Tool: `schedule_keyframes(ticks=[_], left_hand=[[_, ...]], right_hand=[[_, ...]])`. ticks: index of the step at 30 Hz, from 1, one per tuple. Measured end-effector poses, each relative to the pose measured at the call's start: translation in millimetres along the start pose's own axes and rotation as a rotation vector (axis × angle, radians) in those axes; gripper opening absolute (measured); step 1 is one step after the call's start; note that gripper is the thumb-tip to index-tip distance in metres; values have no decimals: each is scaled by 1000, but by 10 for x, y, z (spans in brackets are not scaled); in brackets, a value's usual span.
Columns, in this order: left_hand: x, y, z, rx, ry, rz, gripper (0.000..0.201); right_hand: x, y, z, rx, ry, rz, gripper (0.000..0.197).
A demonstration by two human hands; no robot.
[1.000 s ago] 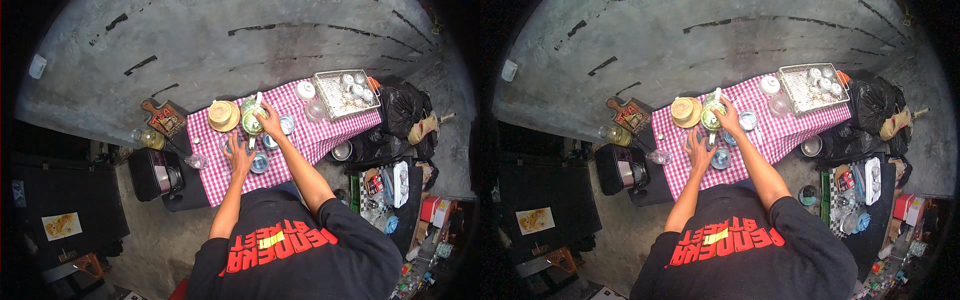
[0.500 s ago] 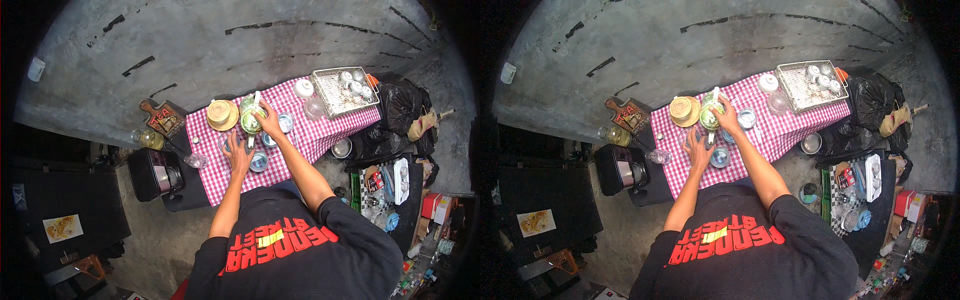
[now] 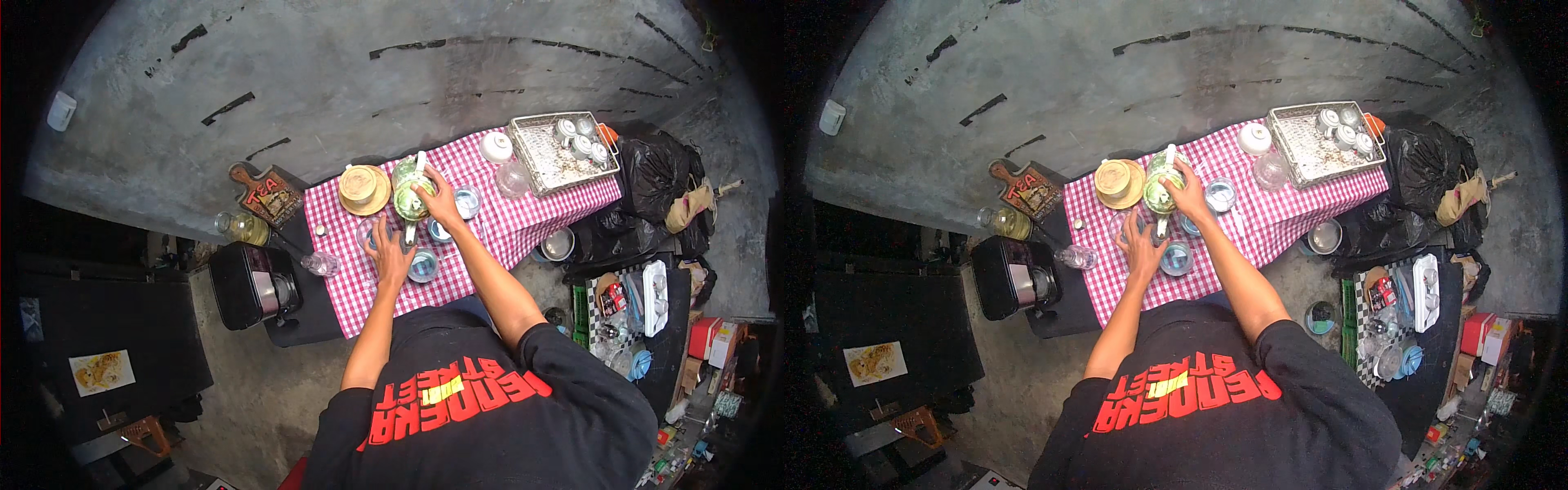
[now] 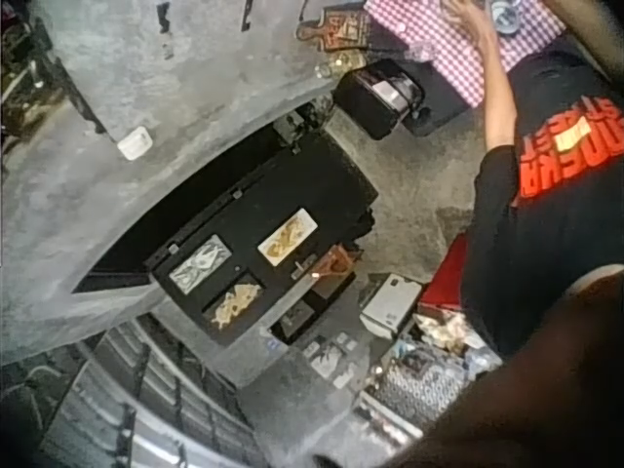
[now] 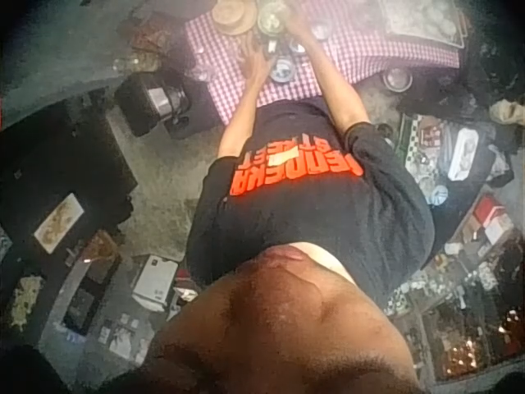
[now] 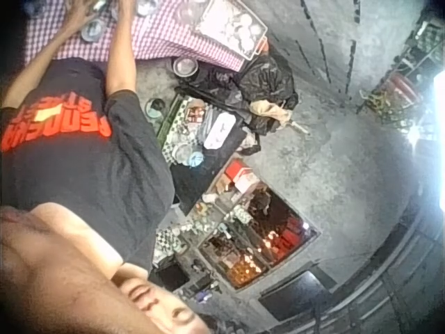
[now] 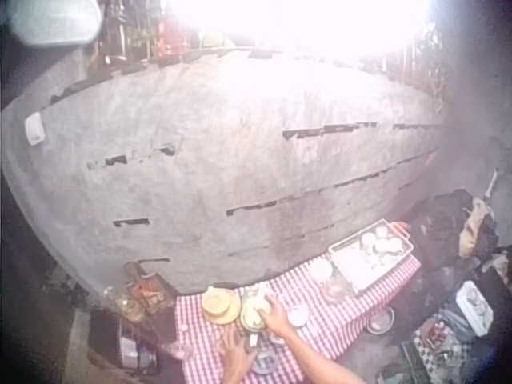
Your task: Preparing multiple small glasses of a beverage by pouring from a teapot and adding vodka from a bottle.
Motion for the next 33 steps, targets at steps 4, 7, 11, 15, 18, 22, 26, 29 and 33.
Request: schedule_keyframes(ticks=[4, 7, 11, 15, 18, 22, 26, 29, 33], left_hand=[[-7, 5, 20, -10, -2, 6, 46], [5, -20, 22, -6, 8, 14, 46], [-8, -1, 7, 2, 12, 20, 47], [-18, 19, -12, -4, 14, 23, 48], [-8, 38, -45, 22, -9, 8, 47], [-8, 47, -44, 17, -2, 14, 47], [-7, 14, -13, 14, -8, 6, 47], [-5, -5, 5, 5, -9, -4, 48], [-20, 36, -7, -5, -19, 6, 47]], right_hand=[[-13, 17, -26, -17, 4, 34, 68], [-20, 2, 0, 2, -5, 10, 68], [-32, 60, -23, -3, -9, 10, 68], [-43, 98, -23, 45, 5, -6, 69], [-35, 75, -17, 47, 7, 0, 69], [-43, 57, -29, 56, 0, -16, 69], [-40, 31, -12, 39, -5, -6, 69], [-28, 25, 1, -25, -16, 27, 67], [-27, 52, -19, 1, -6, 5, 68]])
Point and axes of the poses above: each hand's wrist, its own x-axis towards the middle knuckle, its own z-axis out of the back of the hand, y = z × x, the point moved 5 cm from there along x, towards the middle knuckle, and after that the axes turned 2 degrees about -z, right-handed, at the moved point
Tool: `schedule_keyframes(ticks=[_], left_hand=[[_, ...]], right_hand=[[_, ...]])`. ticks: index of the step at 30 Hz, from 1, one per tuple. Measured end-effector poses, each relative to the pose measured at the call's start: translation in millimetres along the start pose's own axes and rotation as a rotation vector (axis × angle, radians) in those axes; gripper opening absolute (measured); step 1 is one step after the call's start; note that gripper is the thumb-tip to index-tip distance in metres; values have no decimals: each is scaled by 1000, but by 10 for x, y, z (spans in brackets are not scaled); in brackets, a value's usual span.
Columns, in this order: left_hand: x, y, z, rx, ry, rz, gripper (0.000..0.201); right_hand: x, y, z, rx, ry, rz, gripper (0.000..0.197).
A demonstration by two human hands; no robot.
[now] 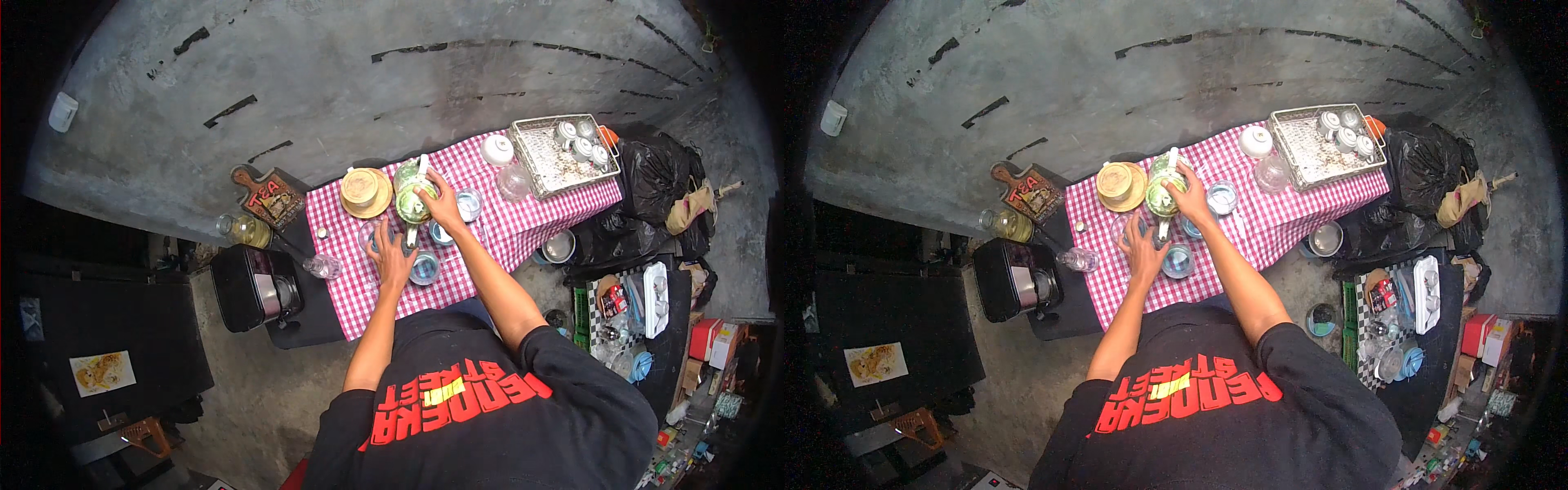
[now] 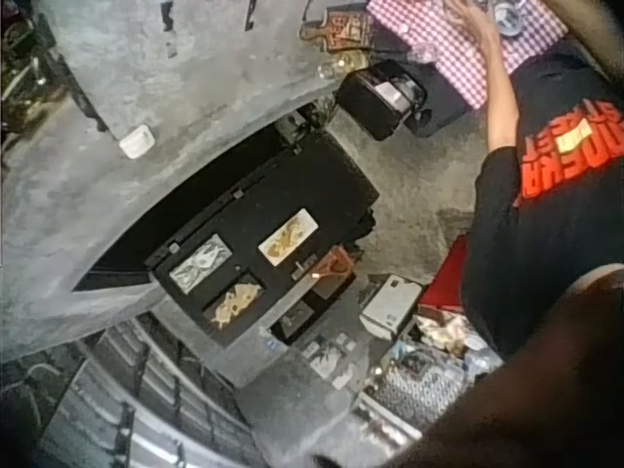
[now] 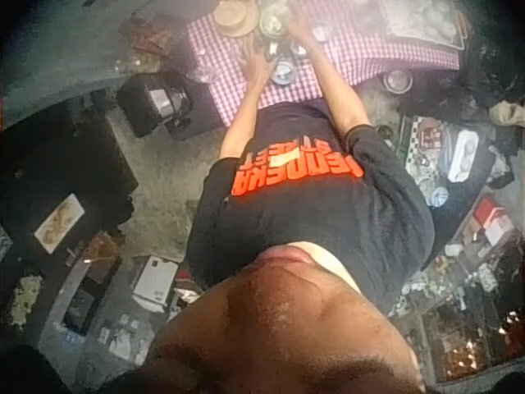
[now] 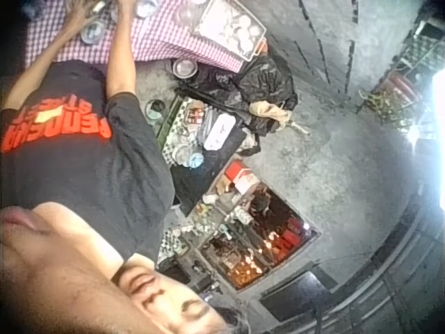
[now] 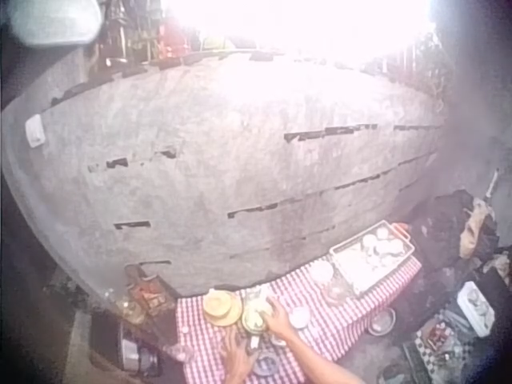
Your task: Preparing multiple small glasses of a beverage by pouring from a teapot and adding vodka from a bottle.
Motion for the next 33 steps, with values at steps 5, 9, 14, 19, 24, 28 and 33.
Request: schedule_keyframes(ticks=[5, 9, 14, 19, 24, 28, 33], left_hand=[[9, -21, 3, -4, -2, -12, 45], [10, -22, -1, -7, -4, -16, 46], [9, -28, 8, -24, -10, -6, 47], [-2, -25, 26, -47, -42, 4, 46], [29, -46, 39, -89, -84, 28, 46], [64, -61, 66, -89, -81, 42, 47], [137, -153, 133, -90, -104, 16, 48]], right_hand=[[11, 3, 20, -32, -2, 25, 69], [17, -7, 14, -10, -9, 6, 69], [61, 54, 23, -8, -7, 6, 66], [156, 115, 2, 24, 19, -78, 68], [360, 65, 63, -26, 41, -56, 67], [486, 26, 68, -2, 59, -106, 68], [658, 32, 94, -35, 61, -156, 69]])
Point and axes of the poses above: each hand's wrist, its own x-axis towards the middle knuckle, its own z-axis out of the back of the hand, y = z × x, the point moved 5 cm from there along x, towards the middle knuckle, and after that the axes turned 2 degrees about -z, right-handed, at the moved point
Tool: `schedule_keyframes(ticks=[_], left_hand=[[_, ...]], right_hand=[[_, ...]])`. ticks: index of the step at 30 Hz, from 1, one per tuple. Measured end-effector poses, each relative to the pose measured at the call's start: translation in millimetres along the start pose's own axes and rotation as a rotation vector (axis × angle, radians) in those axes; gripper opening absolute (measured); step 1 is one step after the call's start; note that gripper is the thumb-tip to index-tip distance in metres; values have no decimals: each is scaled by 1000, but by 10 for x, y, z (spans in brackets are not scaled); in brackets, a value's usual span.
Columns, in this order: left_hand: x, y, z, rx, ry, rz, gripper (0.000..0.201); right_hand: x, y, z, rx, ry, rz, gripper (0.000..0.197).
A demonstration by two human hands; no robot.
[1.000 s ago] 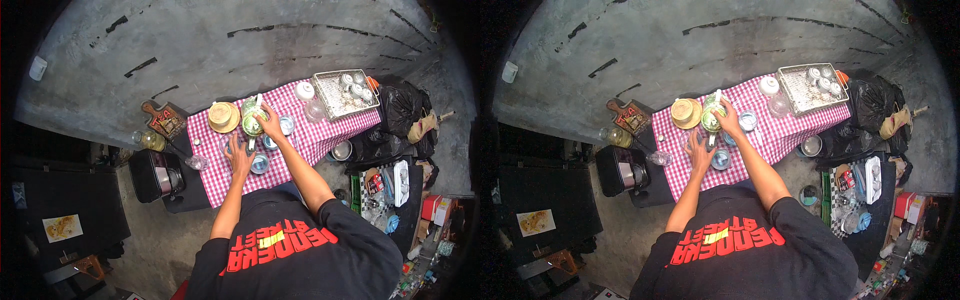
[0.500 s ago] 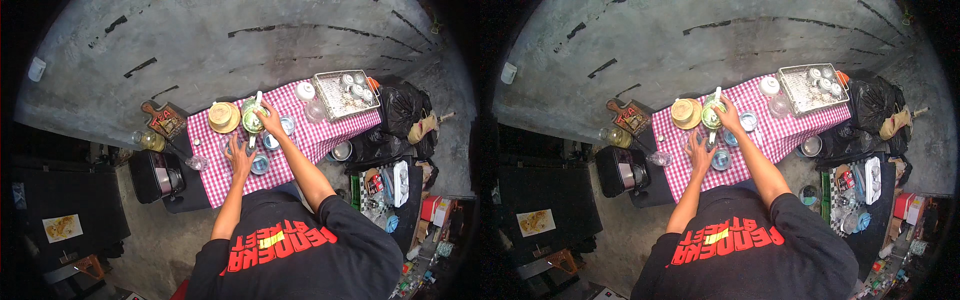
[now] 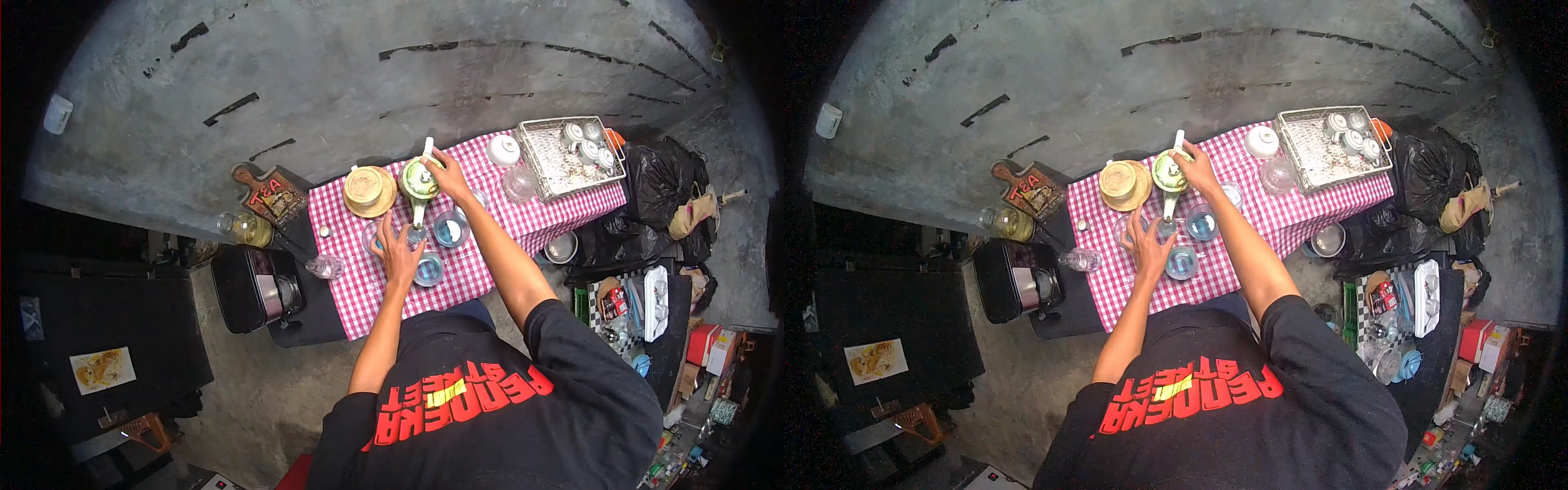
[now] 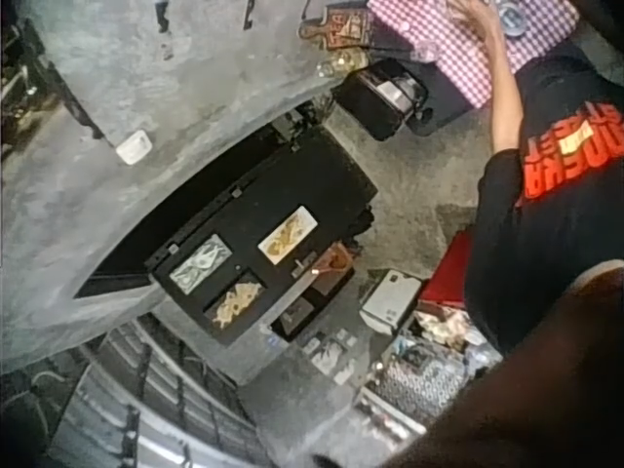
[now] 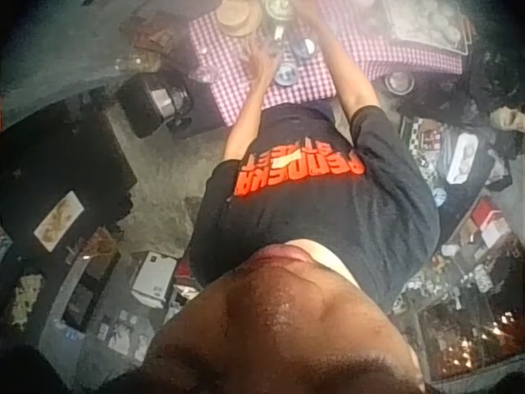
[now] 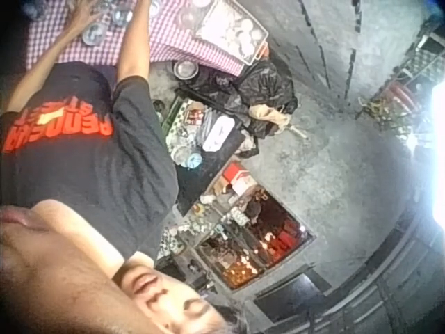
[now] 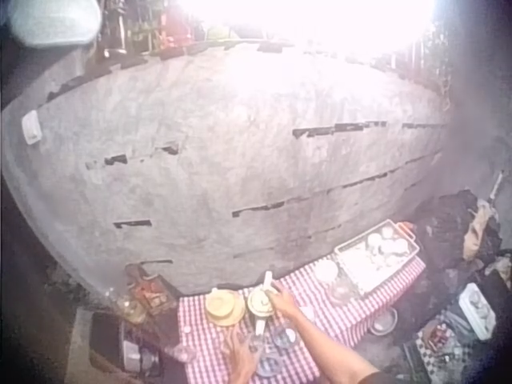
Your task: Preparing multiple small glasses of a beverage by pouring from a teapot and adding vodka from a bottle.
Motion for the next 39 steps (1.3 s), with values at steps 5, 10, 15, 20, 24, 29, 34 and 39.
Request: schedule_keyframes(ticks=[5, 10, 15, 20, 24, 29, 34, 39], left_hand=[[11, 24, -2, -11, -27, -3, 52], [34, -4, 24, -25, -32, -9, 52], [32, 31, 80, -32, -62, 3, 52], [40, -13, 93, -21, -48, 15, 52], [52, -19, 120, -27, -44, 33, 52], [97, -106, 119, -27, -58, 8, 51], [119, -184, 142, -46, -73, -10, 50], [144, -275, 188, -57, -84, -33, 50]], right_hand=[[152, 35, -25, -6, 30, -76, 69], [378, -23, -5, -78, 19, -105, 73], [510, -95, -69, -48, 47, -188, 67], [671, -222, 21, -57, 55, -236, 67], [639, -235, -15, -60, 45, -251, 74], [648, -228, 34, -133, 29, -213, 73], [597, -103, 92, -40, 29, -181, 67], [282, 125, 304, -53, -112, -10, 52]])
Point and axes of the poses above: each hand's wrist, its own x-axis towards the middle knuckle, its own z-axis out of the back of the hand, y = z × x, the point moved 5 cm from there along x, towards the middle knuckle, and after that the axes turned 2 degrees about -z, right-handed, at the moved point
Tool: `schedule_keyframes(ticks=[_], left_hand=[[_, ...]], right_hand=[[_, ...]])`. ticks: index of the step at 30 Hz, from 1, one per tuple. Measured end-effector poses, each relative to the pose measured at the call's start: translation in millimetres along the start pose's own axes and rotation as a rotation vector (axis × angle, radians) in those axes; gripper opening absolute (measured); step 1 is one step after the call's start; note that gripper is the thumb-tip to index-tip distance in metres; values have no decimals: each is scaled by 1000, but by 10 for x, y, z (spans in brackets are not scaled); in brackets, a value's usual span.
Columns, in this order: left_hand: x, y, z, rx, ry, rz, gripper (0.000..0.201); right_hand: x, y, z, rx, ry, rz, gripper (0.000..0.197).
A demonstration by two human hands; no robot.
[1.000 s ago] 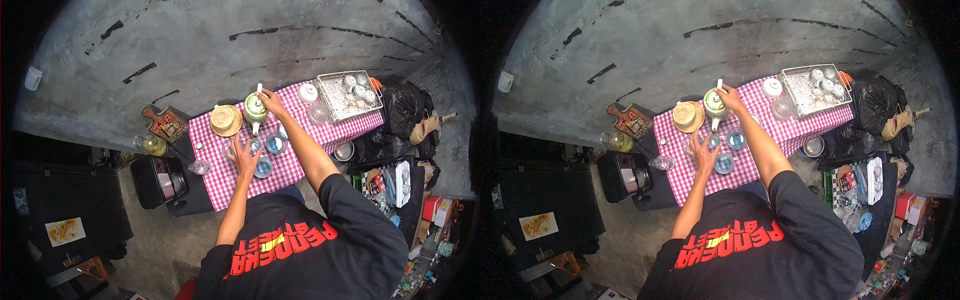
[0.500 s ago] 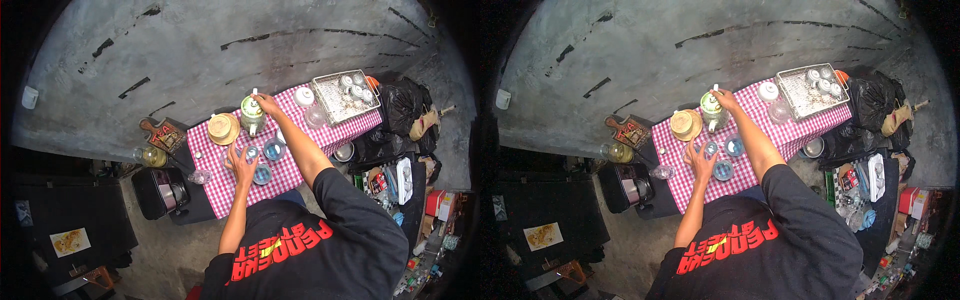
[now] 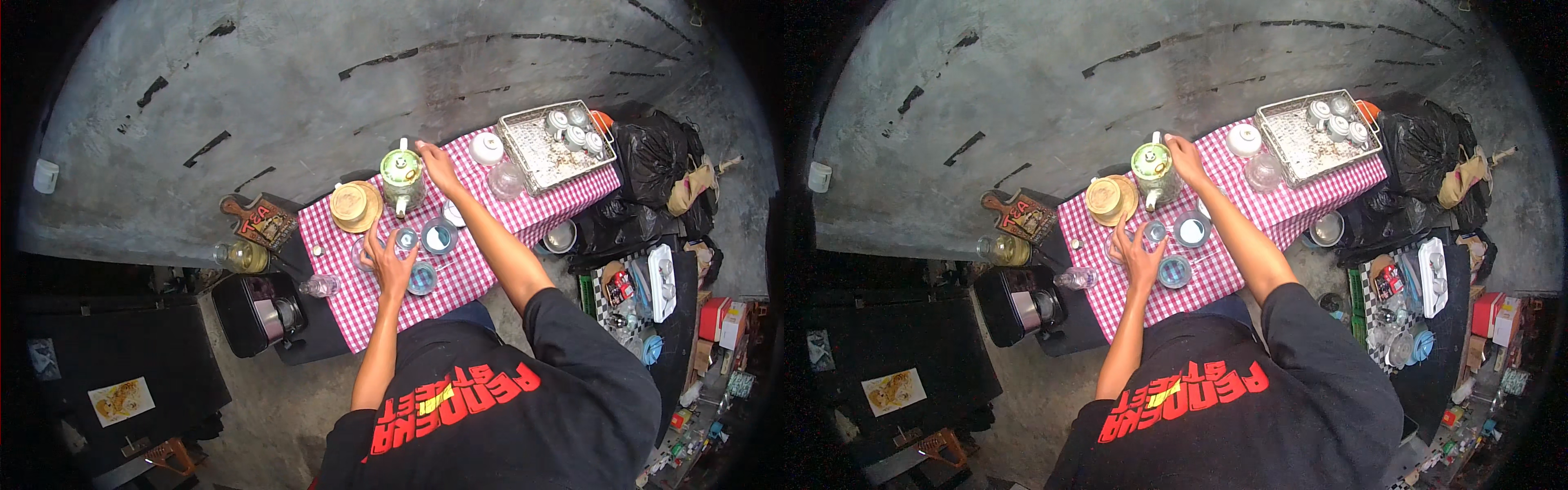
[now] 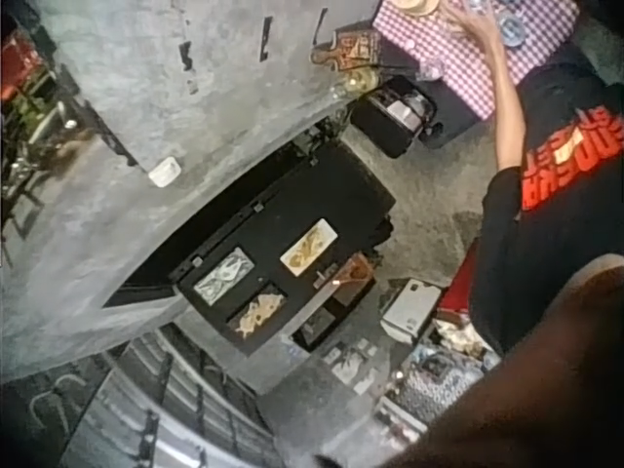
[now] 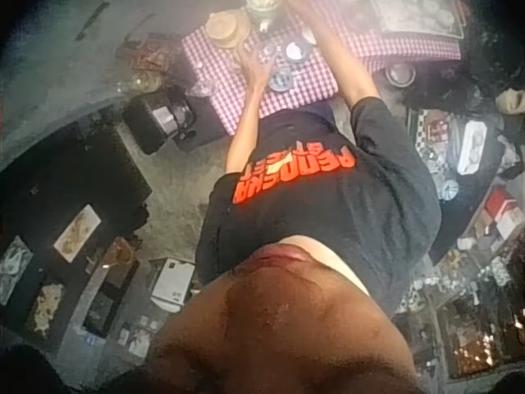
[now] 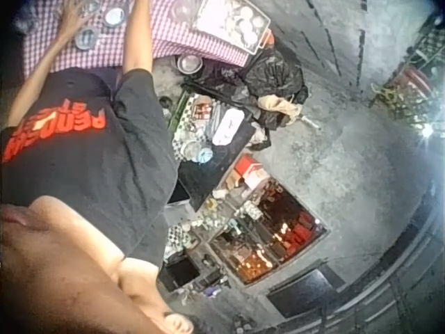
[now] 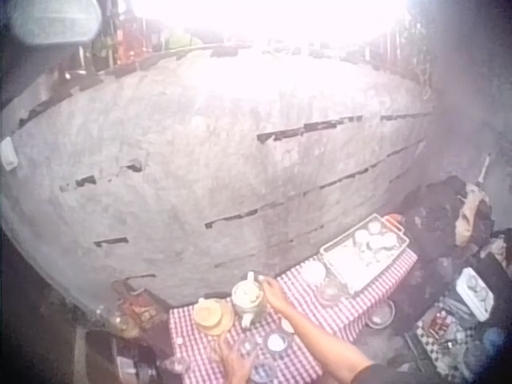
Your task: Preparing multiple small glasses of a beverage by pouring from a teapot and adding vodka from a bottle.
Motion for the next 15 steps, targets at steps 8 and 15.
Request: schedule_keyframes(ticks=[8, 15], left_hand=[[51, -289, -19, -40, -28, -83, 54], [1, -633, -225, -124, 27, -157, 53]], right_hand=[[-1272, 20, 435, -17, 130, 62, 38], [-1867, -482, 561, 319, 332, -363, 47]])
Point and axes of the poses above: each hand's wrist, its own x-axis towards the middle knuckle, its own z-axis out of the back of the hand, y = z × x, the point moved 5 cm from there along x, towards the middle knuckle, and after that the axes turned 2 degrees about -z, right-handed, at the moved point
